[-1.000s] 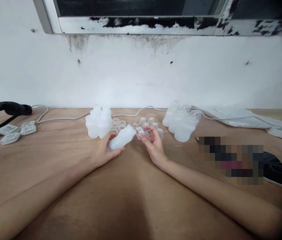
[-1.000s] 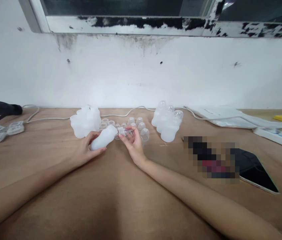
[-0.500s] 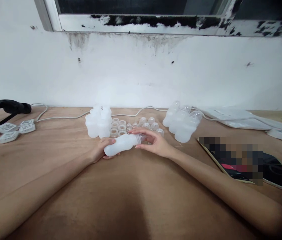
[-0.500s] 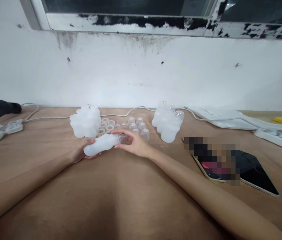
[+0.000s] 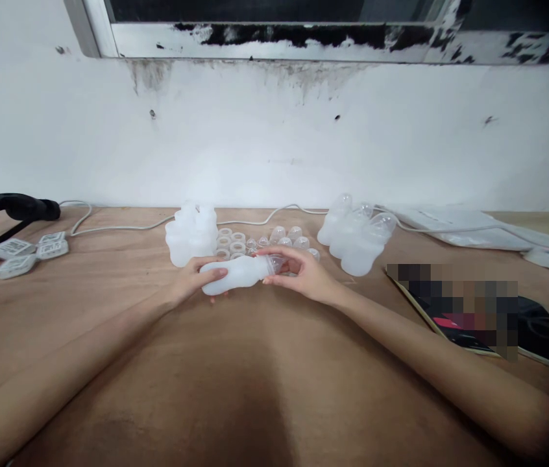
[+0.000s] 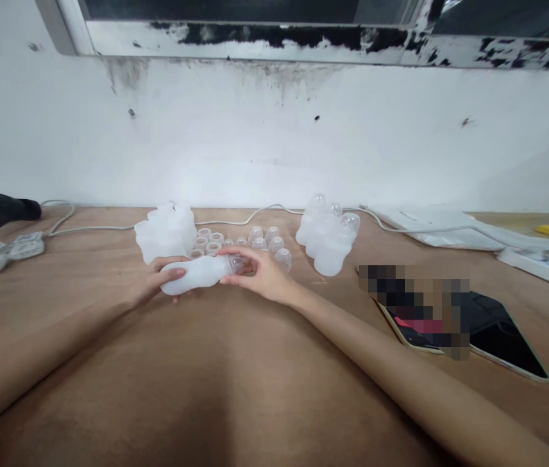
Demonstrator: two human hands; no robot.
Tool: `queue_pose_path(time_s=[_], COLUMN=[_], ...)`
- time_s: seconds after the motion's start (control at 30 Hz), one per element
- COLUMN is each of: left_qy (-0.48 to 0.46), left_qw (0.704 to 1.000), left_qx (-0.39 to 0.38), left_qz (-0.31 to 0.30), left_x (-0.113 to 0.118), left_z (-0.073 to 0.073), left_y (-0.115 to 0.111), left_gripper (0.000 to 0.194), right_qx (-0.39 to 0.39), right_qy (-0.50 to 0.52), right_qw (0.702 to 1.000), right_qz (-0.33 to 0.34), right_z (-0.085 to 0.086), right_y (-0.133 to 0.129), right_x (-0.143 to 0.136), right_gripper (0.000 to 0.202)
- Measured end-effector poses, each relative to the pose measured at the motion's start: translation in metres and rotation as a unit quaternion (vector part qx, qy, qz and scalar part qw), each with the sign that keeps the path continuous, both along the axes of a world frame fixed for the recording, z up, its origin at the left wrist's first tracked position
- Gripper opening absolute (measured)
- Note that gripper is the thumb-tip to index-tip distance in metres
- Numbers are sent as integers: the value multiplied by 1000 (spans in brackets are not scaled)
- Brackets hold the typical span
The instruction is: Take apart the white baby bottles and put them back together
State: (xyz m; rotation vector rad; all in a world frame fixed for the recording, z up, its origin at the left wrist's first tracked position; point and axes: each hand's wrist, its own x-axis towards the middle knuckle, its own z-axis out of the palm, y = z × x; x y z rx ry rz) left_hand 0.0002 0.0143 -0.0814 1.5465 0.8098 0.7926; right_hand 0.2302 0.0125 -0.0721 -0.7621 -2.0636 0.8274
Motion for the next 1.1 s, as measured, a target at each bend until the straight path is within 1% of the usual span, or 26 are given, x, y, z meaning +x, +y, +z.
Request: queue_pose_path(time_s=[0.03, 0.07, 0.17, 0.2, 0.23, 0.27, 0.33, 0.37, 0.43, 0.47, 0.53, 0.57, 0.63, 0.73, 0.83, 0.9, 0.93, 1.0, 1.03, 1.1], left_qy=[-6, -13, -36, -38, -38, -36, -15, 4, 54, 81, 125, 138, 152, 148, 123, 117, 117, 118, 117, 114], left_qw=[1000, 999, 980, 973, 969, 970, 980, 988, 998, 996, 977, 964, 945, 925, 898, 882, 879, 883, 890, 909], left_qx=[-7, -38, -188, -223, -239, -235, -190, -151, -37, 32, 164, 217, 285, 345, 419, 453, 460, 451, 437, 397], left_qz=[-2, -12, -47, -54, -57, -57, -53, -43, -2, 21, 57, 63, 58, 51, 53, 52, 50, 50, 52, 63], left_x=[0, 0, 1, 1, 2, 2, 2, 2, 2, 2, 1, 0, -1, -2, -1, 1, 1, 2, 2, 3], left_z=[1, 2, 5, 6, 7, 7, 7, 8, 9, 10, 12, 13, 13, 9, 3, 0, -1, -2, -2, -2], left_y=[0, 0, 0, 0, -1, -1, -2, -3, -4, -5, -6, -7, -7, -4, -2, -2, -2, -3, -3, -3], left_gripper=[45, 46, 48, 48, 47, 47, 48, 48, 46, 44, 40, 40, 42, 43, 42, 42, 42, 42, 43, 43], right_qx=[4, 13, 44, 47, 48, 48, 47, 43, 24, 14, 0, -3, -10, -33, -94, -134, -142, -132, -115, -64], right_qy=[11, 23, 48, 44, 37, 28, 5, -5, -16, -17, -17, -18, -26, -24, -25, -51, -70, -92, -93, -89], right_qw=[1000, 1000, 998, 997, 998, 998, 999, 999, 1000, 999, 999, 999, 998, 998, 994, 989, 986, 984, 986, 992], right_qz=[9, 17, 27, 30, 31, 30, 19, 10, -12, -24, -42, -46, -48, -55, -49, -40, -44, -71, -78, -60], right_z=[1, 1, 4, 4, 4, 4, 3, 3, 2, 2, 2, 2, 3, 3, 3, 5, 6, 11, 14, 18], right_y=[0, -1, -3, -4, -4, -5, -4, -3, -1, 0, 1, 2, 2, 2, 0, -1, -3, -5, -6, -8], right_x=[0, 0, -1, -1, 0, 0, 0, 1, 1, 2, 3, 3, 4, 3, -1, -3, -3, -2, -1, 1], right_gripper=[39, 38, 34, 33, 34, 36, 38, 39, 38, 38, 38, 38, 38, 39, 36, 35, 40, 47, 45, 45])
